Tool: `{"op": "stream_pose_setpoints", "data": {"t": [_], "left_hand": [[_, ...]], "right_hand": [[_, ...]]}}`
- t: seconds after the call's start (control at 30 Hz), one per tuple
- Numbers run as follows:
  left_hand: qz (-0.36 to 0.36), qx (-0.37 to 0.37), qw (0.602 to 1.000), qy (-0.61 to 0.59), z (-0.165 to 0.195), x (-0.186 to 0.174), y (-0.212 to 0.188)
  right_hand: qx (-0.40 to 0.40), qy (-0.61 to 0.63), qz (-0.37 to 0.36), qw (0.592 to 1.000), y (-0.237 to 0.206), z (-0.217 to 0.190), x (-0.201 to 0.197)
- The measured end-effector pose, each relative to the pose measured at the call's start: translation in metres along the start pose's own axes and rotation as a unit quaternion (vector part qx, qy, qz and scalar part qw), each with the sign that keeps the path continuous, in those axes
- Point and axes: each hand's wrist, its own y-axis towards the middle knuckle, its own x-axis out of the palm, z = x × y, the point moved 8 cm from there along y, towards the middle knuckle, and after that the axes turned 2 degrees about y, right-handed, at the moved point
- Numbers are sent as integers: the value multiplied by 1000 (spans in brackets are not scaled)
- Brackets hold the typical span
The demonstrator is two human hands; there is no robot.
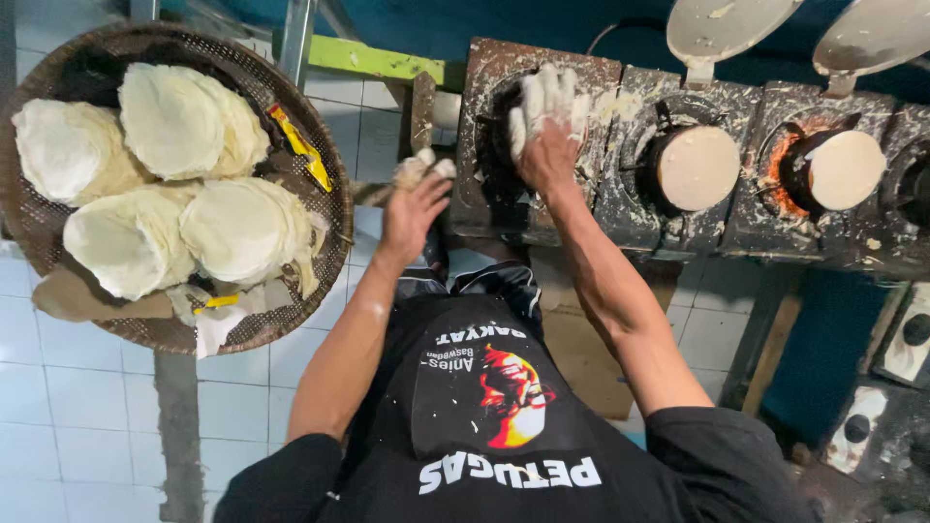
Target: The person cooks flatbreads on a row of gas stoves, pressing dough discs onto hot griddles by hand, dipping a hand into a large bucket of batter/water between breads, flipping the cooking breads, and stacking finished flatbreads into a woven basket.
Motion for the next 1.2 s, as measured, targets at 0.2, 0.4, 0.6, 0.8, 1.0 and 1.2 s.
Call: {"op": "stream_pose_setpoints", "data": {"t": [0.2,0.4,0.6,0.8,1.0,1.2], "left_hand": [[-65,-101,991,-54,-28,56,58],[-102,-103,983,-114,-23,69,56],[-96,-162,979,-77,-32,64,60],[-115,-172,974,-95,-37,68,62],[-113,-190,971,-85,-42,71,61],[-89,-204,971,-92,-49,71,59]], "right_hand": [[97,11,-209,973,-17,21,5],[-66,90,-103,988,-18,3,13],[121,246,-159,949,-25,54,43],[-56,129,-4,990,-1,38,9],[13,78,-40,996,-11,33,14],[123,583,49,802,8,143,-75]]}}
